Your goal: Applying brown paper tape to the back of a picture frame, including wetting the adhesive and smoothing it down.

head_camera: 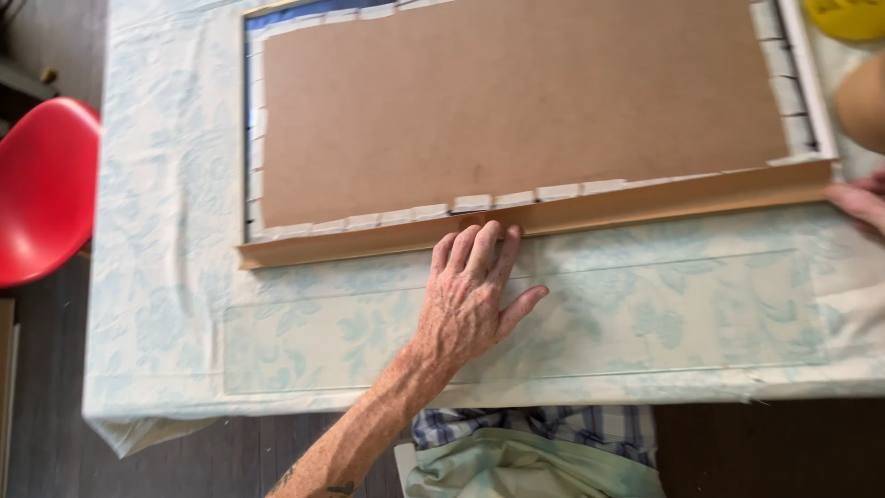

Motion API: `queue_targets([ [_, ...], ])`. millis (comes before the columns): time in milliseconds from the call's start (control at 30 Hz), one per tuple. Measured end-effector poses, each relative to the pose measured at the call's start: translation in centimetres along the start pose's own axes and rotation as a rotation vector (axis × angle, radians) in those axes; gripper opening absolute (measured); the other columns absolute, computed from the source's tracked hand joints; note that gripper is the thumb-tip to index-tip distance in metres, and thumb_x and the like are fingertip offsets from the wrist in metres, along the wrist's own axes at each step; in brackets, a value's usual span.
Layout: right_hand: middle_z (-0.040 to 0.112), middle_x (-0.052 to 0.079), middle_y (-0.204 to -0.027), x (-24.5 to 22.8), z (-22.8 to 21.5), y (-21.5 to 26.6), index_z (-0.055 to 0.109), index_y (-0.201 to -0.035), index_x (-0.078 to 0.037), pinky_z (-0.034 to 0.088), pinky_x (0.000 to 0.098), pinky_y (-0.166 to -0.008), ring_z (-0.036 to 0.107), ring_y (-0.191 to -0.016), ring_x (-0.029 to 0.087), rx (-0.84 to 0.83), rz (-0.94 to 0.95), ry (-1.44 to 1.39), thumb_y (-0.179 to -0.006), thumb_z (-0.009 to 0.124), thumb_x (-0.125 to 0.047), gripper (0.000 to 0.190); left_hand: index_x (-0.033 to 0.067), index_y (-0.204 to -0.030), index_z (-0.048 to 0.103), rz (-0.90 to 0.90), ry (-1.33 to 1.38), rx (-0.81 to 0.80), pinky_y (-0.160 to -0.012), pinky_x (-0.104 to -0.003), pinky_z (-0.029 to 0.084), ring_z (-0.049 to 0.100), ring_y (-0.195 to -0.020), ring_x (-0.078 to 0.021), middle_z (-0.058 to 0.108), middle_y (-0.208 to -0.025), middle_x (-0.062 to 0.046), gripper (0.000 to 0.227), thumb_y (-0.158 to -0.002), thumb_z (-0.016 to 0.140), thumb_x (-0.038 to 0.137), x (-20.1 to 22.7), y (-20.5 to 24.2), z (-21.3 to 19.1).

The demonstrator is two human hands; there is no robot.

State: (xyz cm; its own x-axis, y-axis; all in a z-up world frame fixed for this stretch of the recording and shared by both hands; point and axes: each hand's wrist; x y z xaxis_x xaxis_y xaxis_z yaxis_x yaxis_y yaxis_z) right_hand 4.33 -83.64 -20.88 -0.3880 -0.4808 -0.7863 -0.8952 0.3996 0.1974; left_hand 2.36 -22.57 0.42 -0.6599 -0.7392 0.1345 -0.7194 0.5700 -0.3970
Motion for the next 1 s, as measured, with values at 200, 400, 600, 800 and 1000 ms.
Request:
queue_targets([
  [200, 0.071, 0.014, -0.110, -22.7, 0.3, 13.6, 0.060, -0.116, 0.000, 0.056, 0.0237, -0.090, 0.067, -0.097, 0.016, 0.143, -0.295, -0.033, -0.103, 0.086, -0.003, 0.029, 0.0030, -0.125, 0.062, 0.090, -0.017, 0.031, -0.086, -0.045, 0.047, 0.057, -0.105, -0.0307, 0.054, -0.119, -0.012, 0.045, -0.103, 0.062, 0.042, 2.6, -3.9, 1.6],
  [400, 0.072, 0.018, -0.118, -27.4, 3.9, 17.3, 0.066, -0.118, 0.001, 0.061, 0.0356, -0.091, 0.073, -0.103, 0.027, 0.090, -0.986, 0.396, -0.095, 0.080, -0.006, 0.028, 0.0080, -0.091, 0.061, 0.163, -0.010, 0.225, -0.070, -0.039, 0.042, 0.048, -0.081, -0.0258, 0.049, -0.095, -0.007, 0.014, -0.100, 0.071, 0.007, 3.6, -7.1, 3.0],
  [600, 0.075, 0.001, -0.094, -28.7, 7.0, 16.6, 0.074, -0.101, -0.013, 0.060, 0.0330, -0.088, 0.073, -0.093, 0.016, 0.152, -1.143, 0.460, -0.093, 0.078, -0.002, 0.014, 0.0105, -0.080, 0.065, 0.238, 0.035, 0.290, -0.068, -0.034, 0.044, 0.051, -0.072, -0.0233, 0.048, -0.082, -0.004, 0.016, -0.096, 0.068, 0.008, 3.3, -7.8, 6.4],
  [800, 0.075, 0.002, -0.094, -28.7, 7.2, 16.6, 0.072, -0.099, -0.013, 0.059, 0.0356, -0.089, 0.073, -0.094, 0.018, 0.147, -1.183, 0.469, -0.094, 0.076, -0.003, 0.012, 0.0072, -0.073, 0.063, 0.285, 0.081, 0.346, -0.064, -0.035, 0.043, 0.051, -0.069, -0.0264, 0.047, -0.078, -0.007, 0.022, -0.093, 0.068, 0.002, 3.7, -8.8, 5.8],
  [1000, 0.074, 0.001, -0.091, -31.1, 8.6, 17.3, 0.072, -0.098, -0.012, 0.060, 0.0343, -0.086, 0.073, -0.092, 0.017, 0.112, -1.242, 0.467, -0.094, 0.076, -0.005, 0.009, 0.0061, -0.075, 0.067, 0.325, 0.126, 0.341, -0.066, -0.035, 0.045, 0.052, -0.071, -0.0270, 0.048, -0.078, -0.008, 0.019, -0.093, 0.069, 0.002, 4.7, -9.5, 7.0],
])
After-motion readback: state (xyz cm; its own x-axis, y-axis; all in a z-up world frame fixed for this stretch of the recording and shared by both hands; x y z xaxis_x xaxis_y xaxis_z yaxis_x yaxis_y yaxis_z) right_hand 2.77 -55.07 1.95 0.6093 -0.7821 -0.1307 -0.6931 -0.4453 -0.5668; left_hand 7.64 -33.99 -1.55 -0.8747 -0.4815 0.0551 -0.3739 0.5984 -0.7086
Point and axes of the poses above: each hand's wrist, its own y-axis away from the middle knuckle, its own z-axis out of the palm, x = y × z
